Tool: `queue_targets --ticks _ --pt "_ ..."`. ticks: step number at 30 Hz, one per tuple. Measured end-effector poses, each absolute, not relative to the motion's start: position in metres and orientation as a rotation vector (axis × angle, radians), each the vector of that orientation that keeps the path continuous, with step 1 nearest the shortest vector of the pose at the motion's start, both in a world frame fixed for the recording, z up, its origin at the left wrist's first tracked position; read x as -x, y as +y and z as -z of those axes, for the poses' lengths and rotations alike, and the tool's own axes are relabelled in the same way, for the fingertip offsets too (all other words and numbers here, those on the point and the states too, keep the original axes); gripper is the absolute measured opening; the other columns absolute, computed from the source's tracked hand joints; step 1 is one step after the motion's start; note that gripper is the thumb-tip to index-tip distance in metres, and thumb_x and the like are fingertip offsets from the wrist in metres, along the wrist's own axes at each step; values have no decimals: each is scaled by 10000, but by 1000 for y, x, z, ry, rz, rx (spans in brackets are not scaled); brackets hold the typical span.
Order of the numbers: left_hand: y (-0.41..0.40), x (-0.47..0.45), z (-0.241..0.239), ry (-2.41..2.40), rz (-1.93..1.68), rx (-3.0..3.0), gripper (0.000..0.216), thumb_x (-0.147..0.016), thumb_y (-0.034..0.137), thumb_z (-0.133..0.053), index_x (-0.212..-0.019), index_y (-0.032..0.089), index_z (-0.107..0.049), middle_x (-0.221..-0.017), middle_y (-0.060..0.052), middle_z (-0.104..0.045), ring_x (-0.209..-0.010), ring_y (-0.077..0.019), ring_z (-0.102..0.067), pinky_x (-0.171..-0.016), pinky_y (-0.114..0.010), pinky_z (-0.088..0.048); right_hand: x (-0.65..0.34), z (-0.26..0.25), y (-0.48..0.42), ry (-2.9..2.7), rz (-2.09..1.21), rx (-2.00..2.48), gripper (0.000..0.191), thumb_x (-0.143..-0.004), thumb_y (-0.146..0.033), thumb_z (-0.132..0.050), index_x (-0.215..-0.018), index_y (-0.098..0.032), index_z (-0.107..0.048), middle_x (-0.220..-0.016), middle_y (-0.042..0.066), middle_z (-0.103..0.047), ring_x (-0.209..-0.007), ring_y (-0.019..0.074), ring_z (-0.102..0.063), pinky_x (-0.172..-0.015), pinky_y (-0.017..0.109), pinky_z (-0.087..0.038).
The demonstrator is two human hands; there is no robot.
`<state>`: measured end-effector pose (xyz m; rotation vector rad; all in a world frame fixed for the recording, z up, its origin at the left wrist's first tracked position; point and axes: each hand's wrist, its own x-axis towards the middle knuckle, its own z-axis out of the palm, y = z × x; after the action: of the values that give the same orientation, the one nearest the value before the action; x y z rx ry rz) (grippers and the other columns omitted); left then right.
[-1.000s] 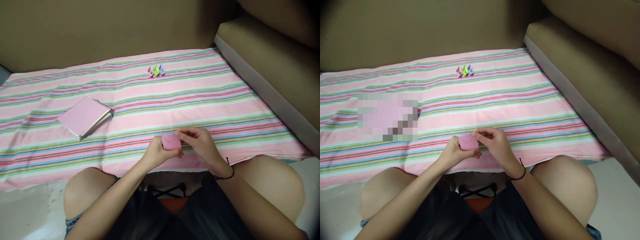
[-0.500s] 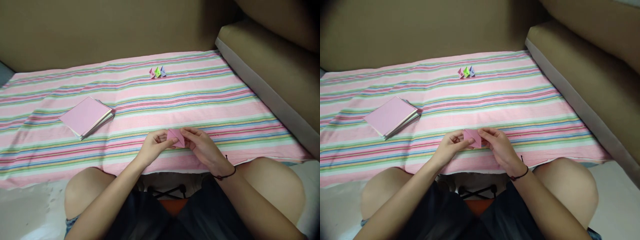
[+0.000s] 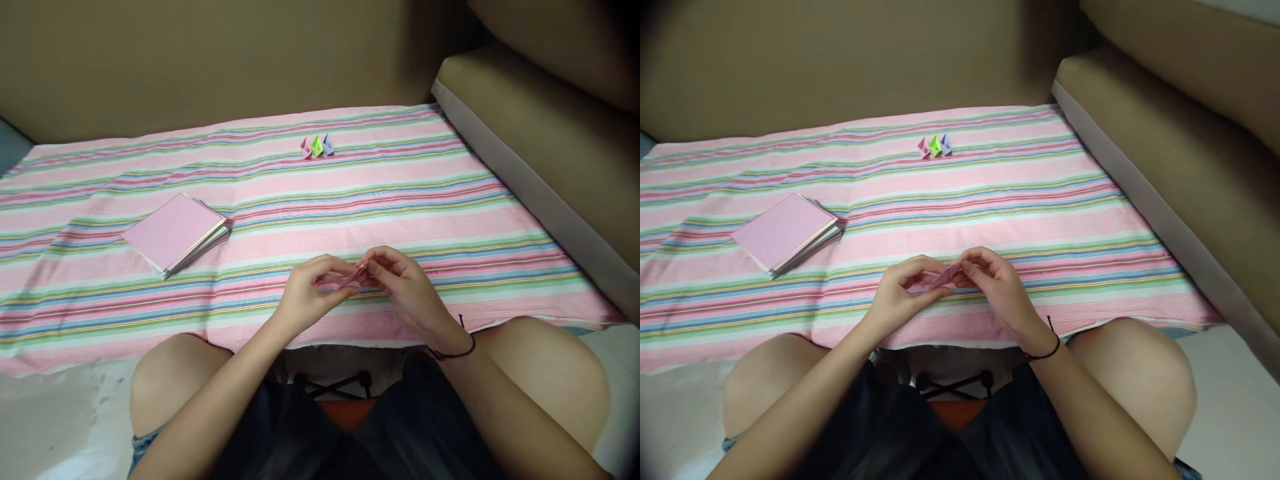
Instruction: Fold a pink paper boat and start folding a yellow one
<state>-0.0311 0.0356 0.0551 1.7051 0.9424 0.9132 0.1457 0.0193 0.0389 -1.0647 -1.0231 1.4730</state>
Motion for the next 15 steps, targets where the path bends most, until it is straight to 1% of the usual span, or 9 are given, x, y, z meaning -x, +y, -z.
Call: queue_targets --ticks 2,5,7,10,12,15 --pt "36 34 -53 921 -1029 -1984 102 -824 195 -622 -912 182 -673 -915 -61 -685 -858 -156 -635 -766 -253 -504 -148 -39 21 -1144 -1463 1020 114 -823 -350 -636 -871 -247 -626 -907 7 -678 -795 142 -648 -750 296 -533" --pt "38 38 -45 841 -1102 -2354 152 -864 139 -541 -945 180 -663 -925 -78 -671 -889 -167 -623 -779 -284 -501 -155 -37 25 -1381 -1311 1030 44 -835 -244 -611 -858 -240 -648 -999 22 -670 -916 164 -641 -800 307 -522" --pt "38 38 -37 787 -1081 -2585 161 -873 135 -529 -965 183 -652 -925 -72 -669 -904 -183 -620 -773 -313 -507 -160 -31 29 -1565 -1087 1080 114 -836 -180 -586 -826 -233 -687 -993 31 -669 -932 171 -635 -792 310 -514" --pt "36 35 -24 719 -1002 -2863 149 -882 120 -525 -978 161 -632 -897 -60 -675 -886 -191 -625 -761 -330 -523 -165 -20 36 -1810 -729 1128 218 -843 -122 -550 -811 -242 -730 -938 34 -676 -879 167 -626 -749 314 -507" --pt "34 31 -18 704 -926 -2955 139 -887 107 -520 -980 135 -619 -891 -64 -677 -891 -188 -628 -765 -324 -535 -167 -13 40 -1937 -551 1108 241 -847 -108 -546 -803 -249 -736 -910 32 -684 -861 171 -606 -738 326 -500" --pt "32 29 -15 715 -850 -2953 128 -908 131 -499 -951 128 -620 -887 -63 -683 -918 -182 -631 -796 -318 -544 -168 -8 43 -2094 -369 1094 264 -860 -95 -527 -804 -246 -736 -907 37 -693 -878 192 -576 -767 367 -483"
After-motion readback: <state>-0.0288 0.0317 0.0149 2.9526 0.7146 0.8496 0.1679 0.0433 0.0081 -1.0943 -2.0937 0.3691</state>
